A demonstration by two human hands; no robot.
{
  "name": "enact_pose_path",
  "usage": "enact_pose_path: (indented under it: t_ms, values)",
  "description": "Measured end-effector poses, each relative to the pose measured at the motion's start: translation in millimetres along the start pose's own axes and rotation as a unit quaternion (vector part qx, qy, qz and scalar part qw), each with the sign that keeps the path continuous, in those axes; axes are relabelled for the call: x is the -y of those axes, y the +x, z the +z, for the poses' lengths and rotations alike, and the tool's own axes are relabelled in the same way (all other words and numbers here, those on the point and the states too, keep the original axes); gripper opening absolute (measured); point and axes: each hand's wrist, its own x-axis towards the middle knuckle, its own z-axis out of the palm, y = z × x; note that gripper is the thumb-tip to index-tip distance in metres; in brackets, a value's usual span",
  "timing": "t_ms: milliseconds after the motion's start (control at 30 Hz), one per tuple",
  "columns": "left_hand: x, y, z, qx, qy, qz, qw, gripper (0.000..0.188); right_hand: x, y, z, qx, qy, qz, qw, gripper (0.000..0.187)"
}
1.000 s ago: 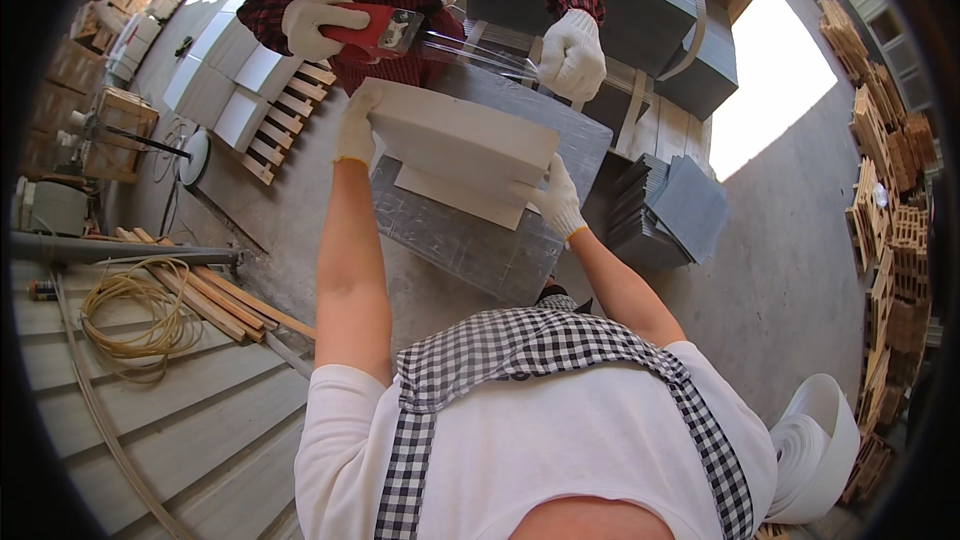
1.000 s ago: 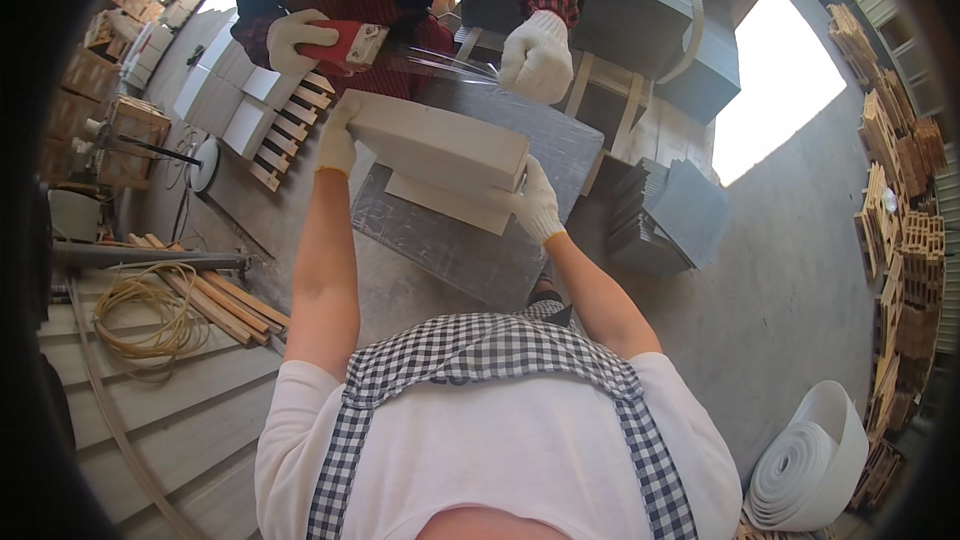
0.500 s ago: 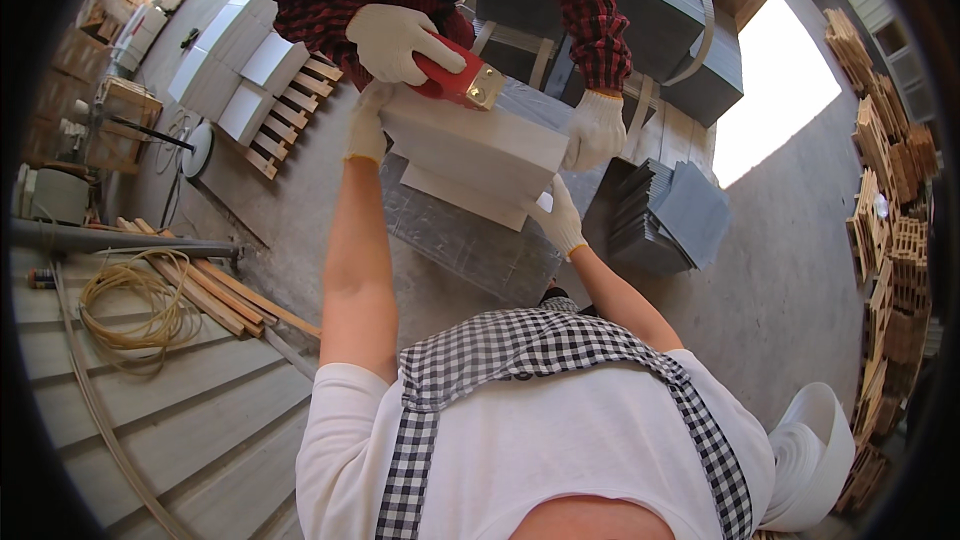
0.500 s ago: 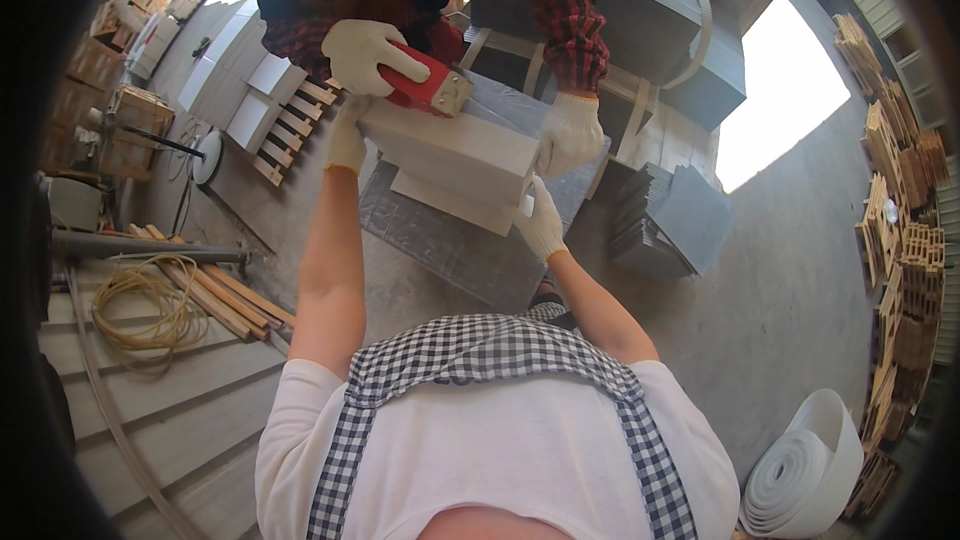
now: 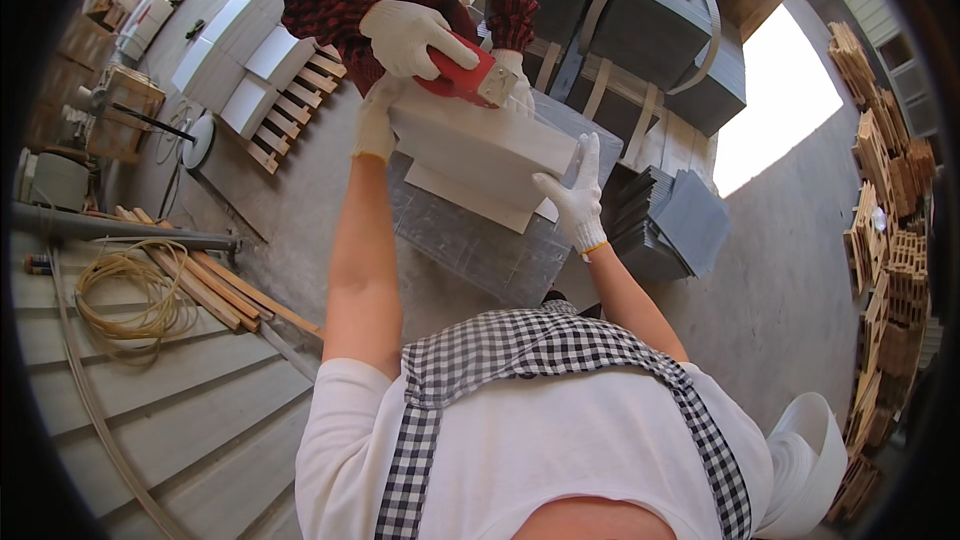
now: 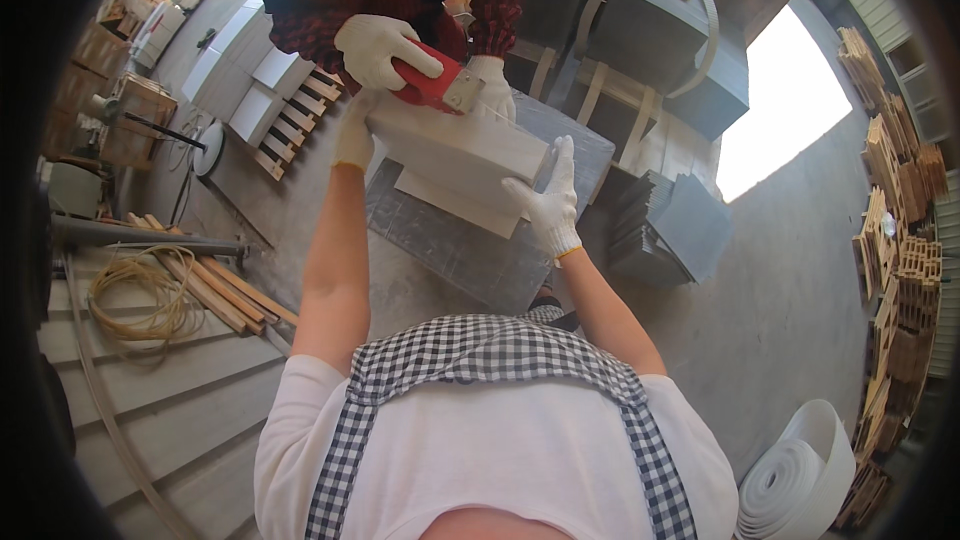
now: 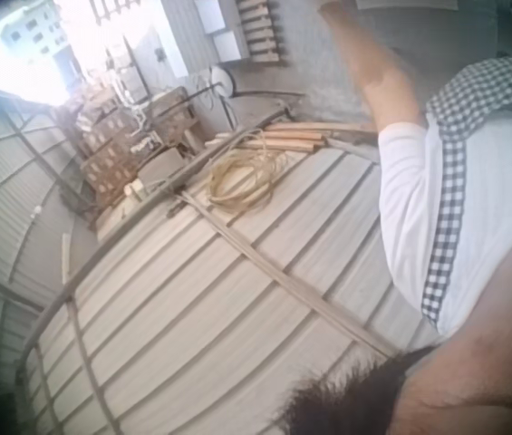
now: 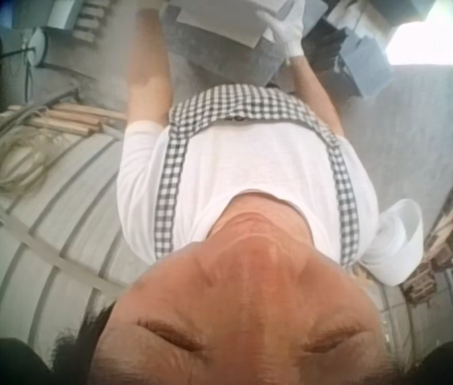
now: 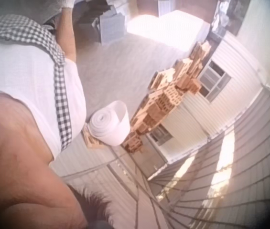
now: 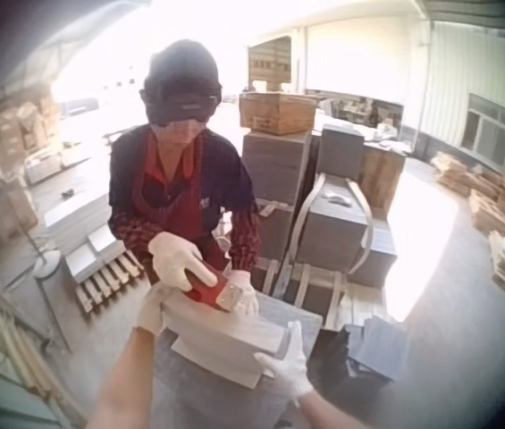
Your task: The person stacks gray rectangular panels on a wooden pallet, aligns them, and places white foam sheets between layers. A coworker assists by handing over foam sheets and applying tape to the stack.
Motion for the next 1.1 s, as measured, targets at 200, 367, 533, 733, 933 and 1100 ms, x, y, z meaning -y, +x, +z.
enact_pose_path:
  t_ms: [200,367,533,733,933,1100]
  values:
    - [11,10,-11,-0.018,0.027,-0.012,0.999,0.055,19,11,20,-0.01,0.016,-0.043,0.999,0.117]
    - [22,18,-16,-0.014,0.026,-0.04,0.999,0.062,2,20,22,-0.039,-0.035,-0.075,0.996,0.11]
    - [15,14,-13,0.009,-0.012,-0.04,0.999,0.055,1,23,23,-0.042,-0.064,-0.076,0.994,0.091]
    - [34,0,-12,-0.116,-0.033,0.043,0.992,0.054,-1,26,24,-0.044,-0.078,-0.102,0.991,0.086]
    - [-8,-94,90,-0.167,0.374,0.428,0.805,0.036,-17,34,18,-0.051,-0.09,-0.096,0.99,0.082]
    - [-8,-97,167,0.119,0.544,0.406,0.725,0.032,-40,43,21,-0.06,-0.075,-0.105,0.99,0.077]
